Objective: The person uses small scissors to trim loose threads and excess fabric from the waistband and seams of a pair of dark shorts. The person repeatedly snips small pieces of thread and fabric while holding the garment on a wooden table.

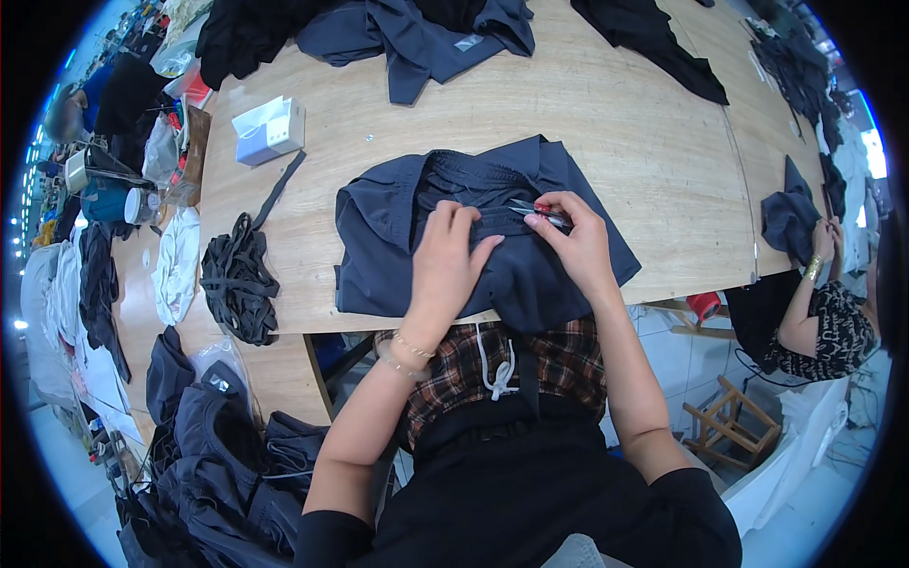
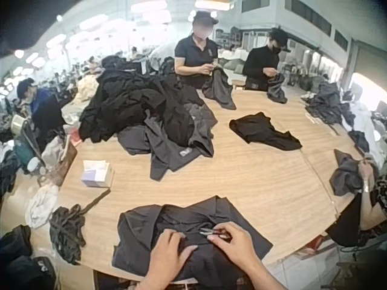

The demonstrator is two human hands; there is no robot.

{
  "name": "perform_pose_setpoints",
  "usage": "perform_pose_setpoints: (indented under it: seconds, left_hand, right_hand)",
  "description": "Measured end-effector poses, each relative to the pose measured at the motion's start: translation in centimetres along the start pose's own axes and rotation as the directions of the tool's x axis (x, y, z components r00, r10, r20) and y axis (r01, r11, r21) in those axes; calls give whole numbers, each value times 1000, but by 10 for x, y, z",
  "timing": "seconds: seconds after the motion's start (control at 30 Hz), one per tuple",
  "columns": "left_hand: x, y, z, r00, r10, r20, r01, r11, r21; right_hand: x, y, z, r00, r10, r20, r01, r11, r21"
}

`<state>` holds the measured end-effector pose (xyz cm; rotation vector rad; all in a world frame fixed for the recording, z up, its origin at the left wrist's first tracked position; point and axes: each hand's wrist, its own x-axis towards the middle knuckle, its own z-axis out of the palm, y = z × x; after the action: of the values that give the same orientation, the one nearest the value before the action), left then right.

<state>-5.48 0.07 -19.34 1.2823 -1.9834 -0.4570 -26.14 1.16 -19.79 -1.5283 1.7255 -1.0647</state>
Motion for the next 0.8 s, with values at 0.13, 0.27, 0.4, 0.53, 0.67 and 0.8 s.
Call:
perform_pose_setpoints:
  seconds: [0.13,0.27,0.4,0.53,0.67,0.8]
  left_hand:
    - [-5,-12,24,992,-113,49,107,987,116]
    - [-5,-23,20,987,-90,134,76,992,103]
    - [-1,-24,8,971,-122,208,100,989,112]
    - [-2,-29,4,969,-70,239,19,978,210]
    - [3,-28,2,972,-8,234,-37,981,190]
    - [10,-36,0,951,-128,280,116,992,58]
  right_hand:
    - [-4,-8,-1,1000,-30,7,30,1000,5]
    - [-6,-6,-2,999,-34,17,34,999,1]
    - [-6,-7,2,998,-49,31,49,999,-23]
    - [-5,-10,9,992,-123,32,126,988,-91]
    - [-2,-21,13,986,-158,47,164,968,-189]
    - [3,-23,12,981,-184,64,194,951,-242]
